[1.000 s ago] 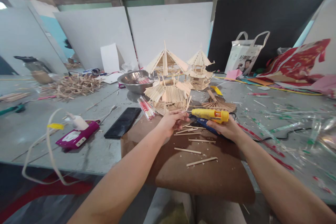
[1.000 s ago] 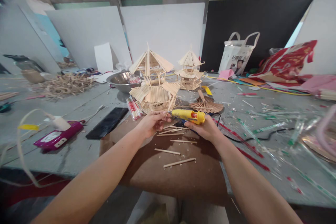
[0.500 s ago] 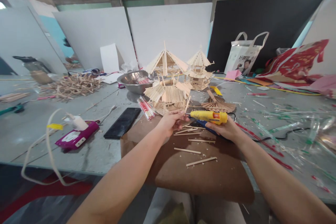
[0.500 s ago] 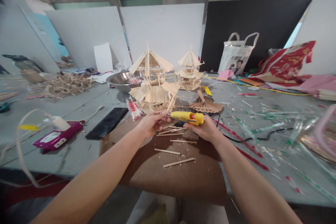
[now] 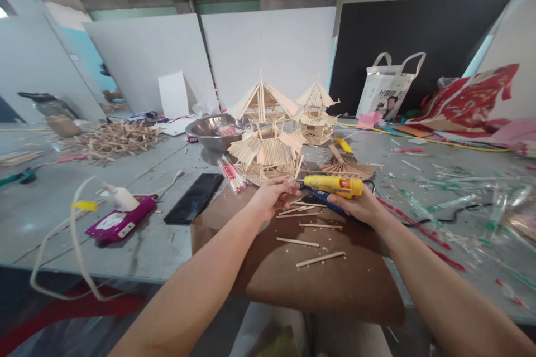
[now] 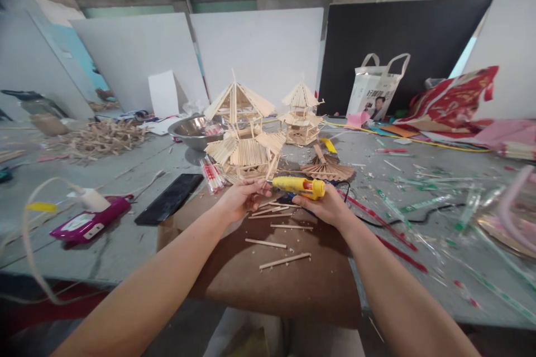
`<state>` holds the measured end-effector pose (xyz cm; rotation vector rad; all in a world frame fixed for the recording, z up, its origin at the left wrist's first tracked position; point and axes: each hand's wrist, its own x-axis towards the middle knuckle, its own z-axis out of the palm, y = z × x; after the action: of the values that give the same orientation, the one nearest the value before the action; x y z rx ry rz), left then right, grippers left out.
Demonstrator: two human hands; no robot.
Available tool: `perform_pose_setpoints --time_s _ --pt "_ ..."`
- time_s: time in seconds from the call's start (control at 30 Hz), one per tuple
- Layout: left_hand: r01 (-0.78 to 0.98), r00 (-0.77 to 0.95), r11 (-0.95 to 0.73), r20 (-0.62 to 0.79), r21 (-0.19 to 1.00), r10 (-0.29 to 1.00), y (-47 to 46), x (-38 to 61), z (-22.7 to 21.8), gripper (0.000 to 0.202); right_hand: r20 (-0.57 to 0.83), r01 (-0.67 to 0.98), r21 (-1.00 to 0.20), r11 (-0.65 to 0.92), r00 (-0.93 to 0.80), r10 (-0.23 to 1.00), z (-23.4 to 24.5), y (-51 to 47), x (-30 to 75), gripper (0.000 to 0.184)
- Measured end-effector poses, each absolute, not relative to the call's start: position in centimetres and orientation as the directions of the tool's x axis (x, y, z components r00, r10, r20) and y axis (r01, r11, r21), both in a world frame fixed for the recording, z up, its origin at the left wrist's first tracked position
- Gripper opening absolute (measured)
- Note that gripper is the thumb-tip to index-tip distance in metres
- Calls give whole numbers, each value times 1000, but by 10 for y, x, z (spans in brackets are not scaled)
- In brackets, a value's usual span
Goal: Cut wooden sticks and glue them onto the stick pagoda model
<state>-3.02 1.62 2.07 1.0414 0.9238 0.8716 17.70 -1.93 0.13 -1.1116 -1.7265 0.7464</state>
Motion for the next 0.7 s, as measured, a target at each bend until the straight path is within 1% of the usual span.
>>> perform_pose_setpoints --time_s 0.33,0.7 --pt "-130 393 267 -197 955 898 19 -32 20 18 397 321 -847 423 -147 906 1 -18 177 27" --pt "-139 401 261 -187 955 897 17 -31 20 17 351 288 -888 357 -74 933 5 -19 177 28"
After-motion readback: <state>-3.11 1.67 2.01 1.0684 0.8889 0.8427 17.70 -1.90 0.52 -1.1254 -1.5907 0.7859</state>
